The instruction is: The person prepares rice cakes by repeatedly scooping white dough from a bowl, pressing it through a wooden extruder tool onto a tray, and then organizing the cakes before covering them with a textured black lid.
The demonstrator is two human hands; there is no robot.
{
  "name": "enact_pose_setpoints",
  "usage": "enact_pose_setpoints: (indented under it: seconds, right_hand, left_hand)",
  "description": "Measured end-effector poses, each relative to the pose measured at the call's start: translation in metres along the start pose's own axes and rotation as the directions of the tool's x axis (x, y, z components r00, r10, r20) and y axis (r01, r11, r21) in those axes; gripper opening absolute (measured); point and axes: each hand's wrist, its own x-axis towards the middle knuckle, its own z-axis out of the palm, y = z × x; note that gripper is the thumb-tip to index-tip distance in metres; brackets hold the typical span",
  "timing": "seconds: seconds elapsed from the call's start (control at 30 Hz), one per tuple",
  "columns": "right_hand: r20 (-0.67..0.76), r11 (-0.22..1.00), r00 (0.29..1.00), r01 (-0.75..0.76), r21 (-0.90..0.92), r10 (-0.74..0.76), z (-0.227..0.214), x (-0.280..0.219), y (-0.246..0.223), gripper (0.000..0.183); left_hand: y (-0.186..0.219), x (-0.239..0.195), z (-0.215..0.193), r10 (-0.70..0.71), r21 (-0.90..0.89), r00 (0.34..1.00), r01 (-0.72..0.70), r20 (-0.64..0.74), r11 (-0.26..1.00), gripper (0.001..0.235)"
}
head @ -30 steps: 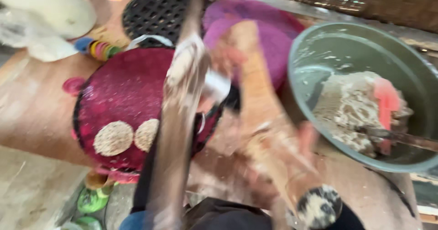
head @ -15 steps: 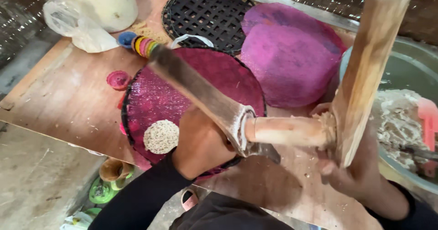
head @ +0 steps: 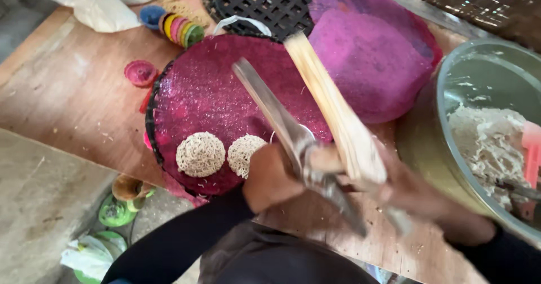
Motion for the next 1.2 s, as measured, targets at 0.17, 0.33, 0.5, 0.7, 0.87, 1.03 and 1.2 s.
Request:
enact_pose_setpoints:
  seconds: [0.17, 0.33, 0.5, 0.7, 0.87, 1.03, 1.2]
  right_hand:
    - [0.216, 0.957, 0.962, -0.212, 0.200, 0.168, -0.071, -0.010, 0.017, 0.111]
    - [0.109, 0.886, 0.894, -0.447, 0.125, 0.435, -0.145, -0.017, 0.039, 0.105]
    - [0.214, 0.855, 0.835, -0.518, -0.006, 0.507, -0.221, 0.000, 0.072, 0.101]
    - [0.268, 0.834, 0.798, -0.550, -0.039, 0.539, -0.228, 0.031, 0.093, 0.098]
    - [0.210, 0.816, 0.794, -0.577, -0.032, 0.570, -0.195, 0.054, 0.091, 0.091]
    - [0.182, 0.834, 0.834, -0.453, -0.316, 0.521, -0.168, 0.064, 0.072, 0.089]
    - [0.314, 0.870, 0.811, -0.456, -0.188, 0.493, -0.154, 0.063, 0.059, 0.081]
  left_hand:
    - [-0.023, 0.060, -0.044, 0.494, 0.251, 0.772, -0.611, 0.400, 0.751, 0.101]
    - [-0.049, 0.113, -0.091, 0.517, -0.986, 0.855, -0.118, -0.043, 0.114, 0.085]
    - [-0.066, 0.138, -0.086, 0.509, -0.934, 0.859, -0.139, 0.051, 0.329, 0.054]
    - [-0.079, 0.125, -0.075, 0.566, -0.994, 0.823, -0.094, -0.048, 0.051, 0.039]
    - [-0.079, 0.116, -0.071, 0.563, -0.983, 0.815, -0.181, -0.139, 0.020, 0.040]
    - [-0.085, 0.120, -0.078, 0.566, -0.977, 0.796, -0.191, -0.213, -0.099, 0.026]
    - [-0.092, 0.108, -0.084, 0.491, -0.996, 0.866, -0.077, -0.092, -0.049, 0.026]
